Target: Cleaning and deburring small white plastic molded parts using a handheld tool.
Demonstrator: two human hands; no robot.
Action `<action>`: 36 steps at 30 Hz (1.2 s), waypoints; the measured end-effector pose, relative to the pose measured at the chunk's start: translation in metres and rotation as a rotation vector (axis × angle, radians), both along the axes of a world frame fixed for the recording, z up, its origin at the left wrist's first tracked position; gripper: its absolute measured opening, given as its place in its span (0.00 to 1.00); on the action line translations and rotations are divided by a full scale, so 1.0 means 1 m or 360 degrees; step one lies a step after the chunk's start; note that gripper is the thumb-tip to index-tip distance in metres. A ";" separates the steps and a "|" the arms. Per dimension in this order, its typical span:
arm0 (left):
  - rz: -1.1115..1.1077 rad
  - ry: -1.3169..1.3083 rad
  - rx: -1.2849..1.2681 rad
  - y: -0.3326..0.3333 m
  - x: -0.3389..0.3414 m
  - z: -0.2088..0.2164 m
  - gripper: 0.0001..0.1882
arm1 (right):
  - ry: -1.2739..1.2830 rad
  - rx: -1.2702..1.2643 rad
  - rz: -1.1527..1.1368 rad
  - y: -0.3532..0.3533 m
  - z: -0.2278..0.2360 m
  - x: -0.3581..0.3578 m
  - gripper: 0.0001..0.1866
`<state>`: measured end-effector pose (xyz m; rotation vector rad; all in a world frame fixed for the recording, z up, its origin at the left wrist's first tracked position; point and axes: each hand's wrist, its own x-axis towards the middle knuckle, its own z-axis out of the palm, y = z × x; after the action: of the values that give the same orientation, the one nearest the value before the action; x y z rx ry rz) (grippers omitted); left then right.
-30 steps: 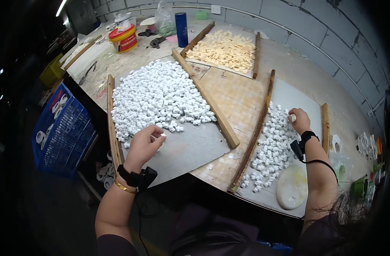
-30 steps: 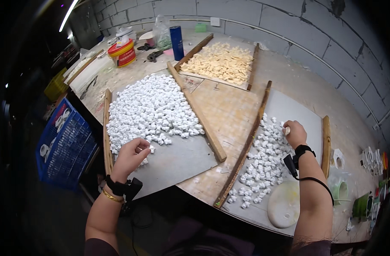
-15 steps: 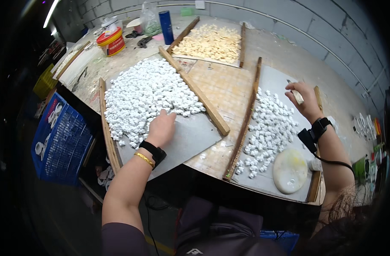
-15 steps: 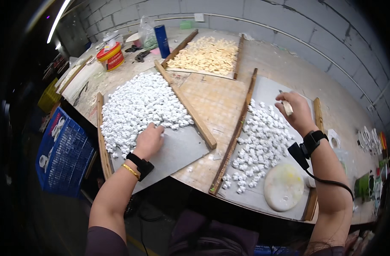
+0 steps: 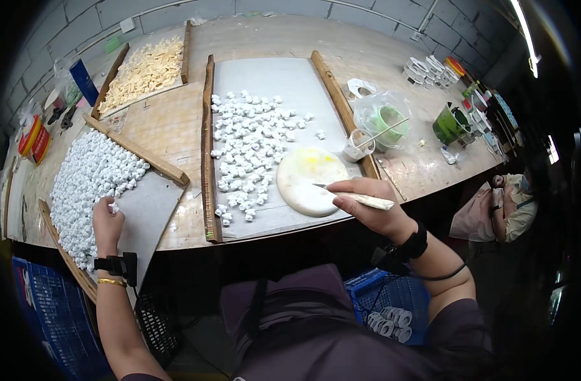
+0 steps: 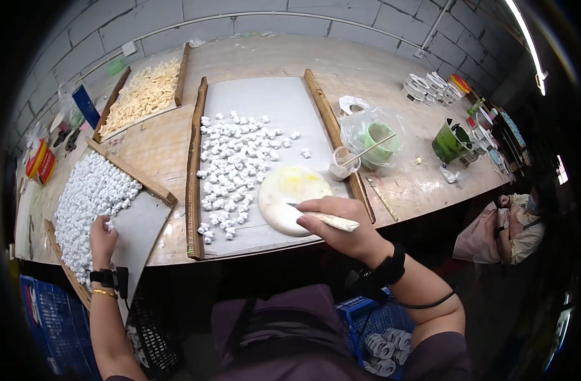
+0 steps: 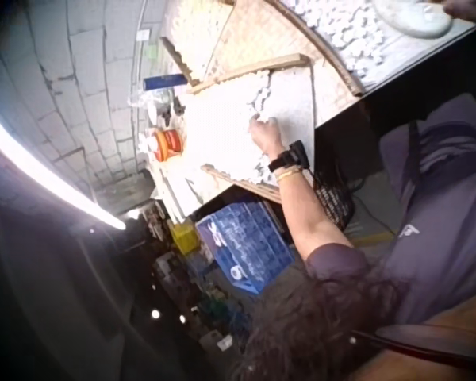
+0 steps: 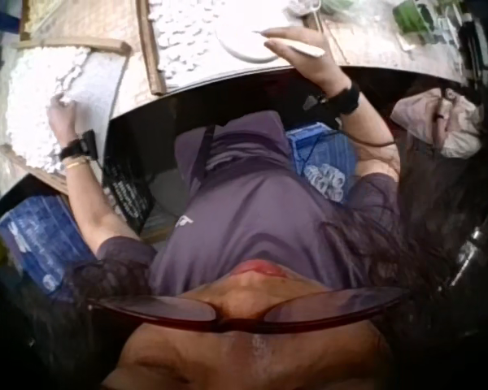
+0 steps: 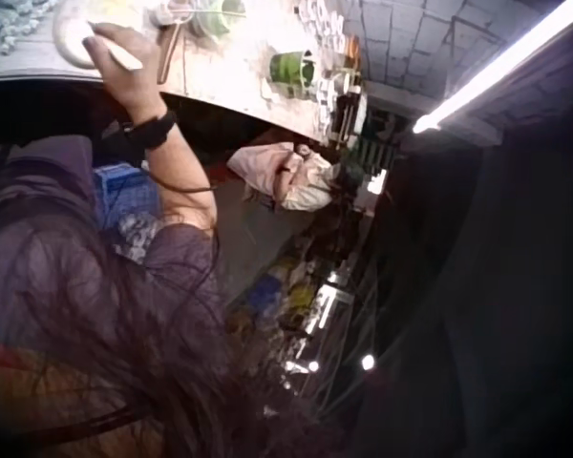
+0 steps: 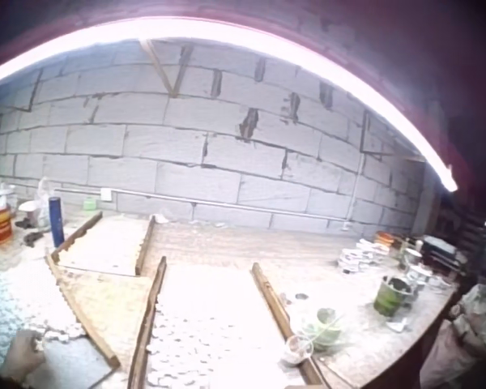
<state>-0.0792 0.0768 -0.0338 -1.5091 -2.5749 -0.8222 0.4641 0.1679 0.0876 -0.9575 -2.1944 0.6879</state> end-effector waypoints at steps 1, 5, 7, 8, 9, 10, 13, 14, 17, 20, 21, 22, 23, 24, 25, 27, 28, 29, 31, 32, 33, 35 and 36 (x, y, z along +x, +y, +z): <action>0.0093 -0.0179 -0.0158 -0.005 -0.001 0.009 0.18 | 0.0088 -0.0154 -0.0095 -0.005 -0.022 0.013 0.12; 0.0150 -0.1437 0.0412 -0.040 0.027 0.037 0.16 | 0.0398 -0.0808 -0.0464 -0.027 -0.053 0.027 0.13; 0.0118 -0.1696 0.0580 -0.059 0.060 0.057 0.15 | 0.0536 -0.0816 -0.0465 -0.029 -0.067 0.025 0.13; 0.0071 -0.1813 0.0624 -0.061 0.074 0.060 0.16 | 0.0603 -0.0818 -0.0489 -0.029 -0.074 0.026 0.13; 0.0036 -0.1896 0.0681 -0.066 0.088 0.059 0.16 | 0.0609 -0.0787 -0.0474 -0.028 -0.081 0.028 0.13; 0.0002 -0.1974 0.0746 -0.073 0.101 0.059 0.16 | 0.0625 -0.0776 -0.0475 -0.027 -0.082 0.026 0.13; -0.0133 -0.2203 0.0750 -0.083 0.144 0.052 0.16 | 0.0656 -0.0743 -0.0467 -0.025 -0.085 0.023 0.13; -0.0143 -0.2239 0.0734 -0.085 0.158 0.049 0.16 | 0.0650 -0.0734 -0.0456 -0.023 -0.087 0.022 0.13; -0.0164 -0.2363 0.0657 -0.088 0.194 0.044 0.15 | 0.0622 -0.0725 -0.0420 -0.021 -0.088 0.023 0.13; -0.0171 -0.2460 0.0624 -0.084 0.219 0.044 0.14 | 0.0662 -0.0845 -0.0438 -0.021 -0.090 0.028 0.14; -0.0167 -0.2483 0.0602 -0.083 0.226 0.046 0.14 | 0.0690 -0.0906 -0.0446 -0.021 -0.091 0.030 0.15; -0.0162 -0.2507 0.0578 -0.081 0.233 0.047 0.14 | 0.0860 -0.1026 -0.0441 -0.021 -0.091 0.032 0.16; -0.0185 -0.2530 0.0553 -0.078 0.239 0.047 0.14 | 0.1031 -0.1145 -0.0434 -0.021 -0.091 0.033 0.16; -0.0228 -0.2533 0.0512 -0.076 0.246 0.048 0.15 | 0.1210 -0.1266 -0.0427 -0.022 -0.091 0.035 0.17; -0.0247 -0.2572 0.0479 -0.075 0.253 0.049 0.16 | 0.1288 -0.1354 -0.0414 -0.023 -0.091 0.034 0.19; -0.0277 -0.2633 0.0408 -0.072 0.267 0.049 0.16 | 0.1436 -0.1535 -0.0384 -0.026 -0.086 0.031 0.22; -0.0288 -0.2662 0.0364 -0.071 0.272 0.048 0.16 | 0.1505 -0.1636 -0.0364 -0.029 -0.083 0.028 0.23; -0.0330 -0.2702 0.0342 -0.069 0.278 0.048 0.17 | 0.1543 -0.1701 -0.0349 -0.033 -0.080 0.026 0.25; -0.0397 -0.2763 0.0314 -0.064 0.286 0.047 0.17 | 0.1593 -0.1713 -0.0254 -0.043 -0.078 0.022 0.25; -0.0433 -0.2791 0.0304 -0.061 0.290 0.045 0.18 | 0.1618 -0.1696 -0.0231 -0.048 -0.076 0.020 0.25; -0.0508 -0.2816 0.0285 -0.059 0.292 0.044 0.18 | 0.1632 -0.1662 -0.0093 -0.053 -0.078 0.022 0.26; -0.0573 -0.2820 0.0298 -0.059 0.296 0.044 0.17 | 0.1564 -0.1595 0.0071 -0.065 -0.073 0.012 0.25; -0.0616 -0.2820 0.0302 -0.058 0.298 0.044 0.17 | 0.1507 -0.1538 0.0126 -0.070 -0.069 0.007 0.25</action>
<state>0.2183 0.0187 0.0102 -1.3444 -2.4517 -3.5294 0.4715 0.0980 0.0181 -0.6982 -1.0092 1.8566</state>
